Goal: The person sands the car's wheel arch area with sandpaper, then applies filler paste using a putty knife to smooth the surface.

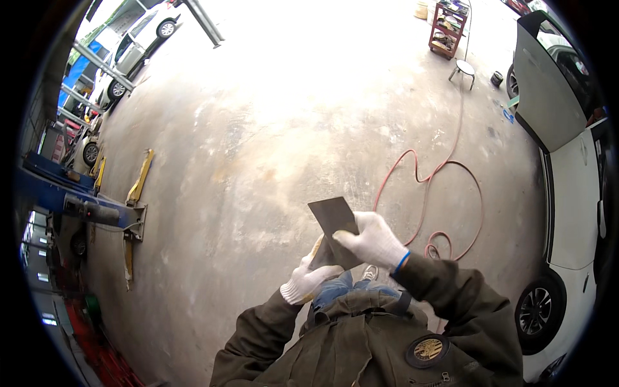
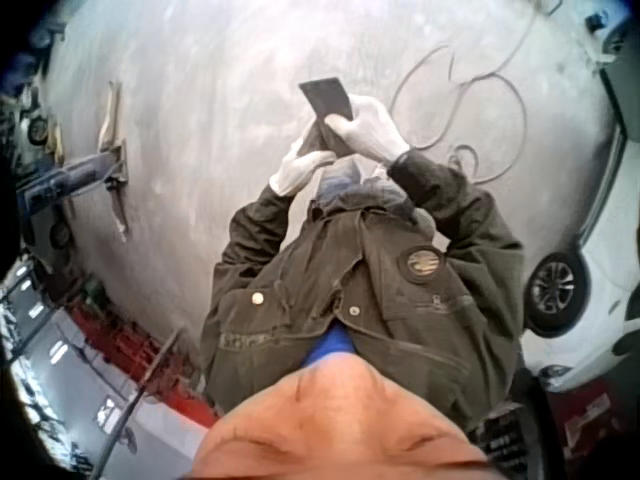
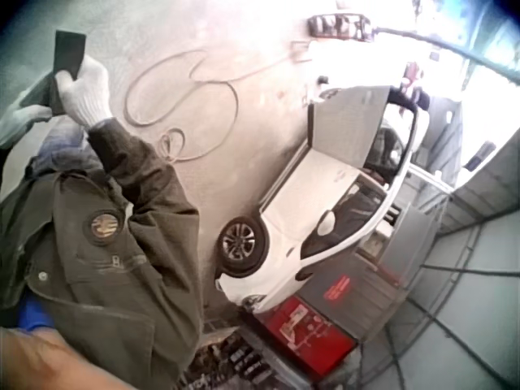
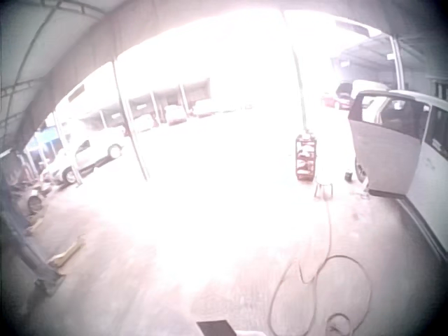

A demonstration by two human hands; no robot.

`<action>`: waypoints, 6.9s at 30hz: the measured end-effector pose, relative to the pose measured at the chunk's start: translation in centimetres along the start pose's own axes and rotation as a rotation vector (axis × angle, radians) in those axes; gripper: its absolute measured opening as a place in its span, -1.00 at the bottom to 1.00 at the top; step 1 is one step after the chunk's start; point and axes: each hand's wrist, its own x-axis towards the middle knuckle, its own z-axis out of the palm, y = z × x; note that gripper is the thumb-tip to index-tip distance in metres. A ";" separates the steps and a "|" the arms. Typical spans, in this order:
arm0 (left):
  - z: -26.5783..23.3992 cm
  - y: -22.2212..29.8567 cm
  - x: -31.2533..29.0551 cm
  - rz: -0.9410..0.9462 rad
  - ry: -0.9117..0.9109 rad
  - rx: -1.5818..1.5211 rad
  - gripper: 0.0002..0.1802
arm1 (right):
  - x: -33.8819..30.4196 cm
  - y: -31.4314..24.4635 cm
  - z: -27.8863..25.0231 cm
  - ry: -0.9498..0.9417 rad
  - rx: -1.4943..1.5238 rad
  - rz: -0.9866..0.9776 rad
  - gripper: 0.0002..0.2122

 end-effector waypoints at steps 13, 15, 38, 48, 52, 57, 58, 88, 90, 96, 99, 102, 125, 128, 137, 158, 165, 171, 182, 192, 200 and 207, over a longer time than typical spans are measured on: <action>-8.6 16.1 22.6 -0.173 -0.204 -0.146 -0.13 | 23.2 -2.0 -5.9 0.177 -0.039 0.035 -0.71; -9.1 17.1 24.6 -0.137 -0.231 -0.129 -0.26 | 26.7 -1.9 -8.6 0.211 -0.191 0.168 -0.69; 1.9 25.3 59.8 0.128 -0.583 0.440 -0.47 | 22.6 11.7 -27.4 1.487 1.172 0.515 -0.76; 16.5 27.7 76.2 0.383 -0.508 0.433 -0.80 | 15.1 13.3 -41.9 2.036 0.902 0.113 -0.83; 20.2 28.8 83.4 0.827 -0.601 0.816 -0.58 | 16.9 12.4 -46.9 2.124 0.950 0.100 -0.83; 26.6 29.4 93.4 0.845 -0.528 0.852 -0.59 | 17.6 14.4 -52.7 2.225 0.835 0.028 -0.80; 27.1 29.0 96.3 0.757 -0.494 0.904 -0.59 | 17.5 14.9 -53.7 2.242 0.828 0.033 -0.79; 45.7 26.4 109.7 -0.041 -0.596 0.386 -0.76 | 16.6 14.3 -64.0 2.645 0.802 0.153 -0.80; 47.8 26.4 107.6 -0.108 -0.537 0.359 -0.73 | 14.8 15.0 -63.3 2.676 0.828 0.104 -0.80; 57.3 21.0 99.6 -0.141 -0.665 0.439 -0.76 | 6.7 15.8 -57.1 2.913 0.857 -0.016 -0.79; 63.0 15.4 95.7 -0.161 -0.868 0.468 -0.77 | 1.3 17.8 -49.7 3.073 0.823 0.057 -0.77; 68.3 8.8 89.7 -0.186 -0.983 0.496 -0.75 | -4.2 17.7 -42.5 3.162 0.835 0.178 -0.72; 98.4 -14.6 66.1 -0.191 -1.411 0.392 -0.48 | -30.9 20.4 -41.5 3.533 0.395 -0.191 -0.73; 100.5 -15.8 63.3 -0.245 -1.445 0.394 -0.42 | -32.3 20.2 -42.6 3.532 0.444 -0.055 -0.72; 101.1 -20.7 64.3 -0.351 -1.369 0.351 -0.47 | -34.3 20.7 -43.9 3.586 0.524 -0.111 -0.71; 86.0 -11.7 53.2 -0.324 -1.277 0.382 -0.67 | -31.8 14.3 -60.4 2.256 0.844 -0.030 -0.72; 74.4 -8.2 45.4 -0.598 -1.327 0.501 -0.65 | -23.1 15.6 -50.6 2.222 1.043 -0.037 -0.77; 67.3 -3.8 44.7 -0.387 -1.317 0.706 -0.59 | -17.4 13.3 -48.5 2.267 1.008 -0.111 -0.79; 60.1 10.3 56.7 -0.072 -0.914 0.628 -0.49 | -1.5 12.4 -56.8 1.824 0.797 -0.056 -0.79; 46.8 26.3 76.8 0.289 -0.611 0.962 -0.49 | 26.6 12.4 -67.6 1.392 0.290 0.324 -0.73; 42.6 37.5 88.2 0.314 -0.564 0.906 -0.52 | 43.0 8.4 -74.7 1.153 0.145 0.266 -0.83; 41.5 43.0 98.0 0.249 -0.571 0.948 -0.61 | 53.3 9.0 -81.3 0.987 0.054 0.175 -0.86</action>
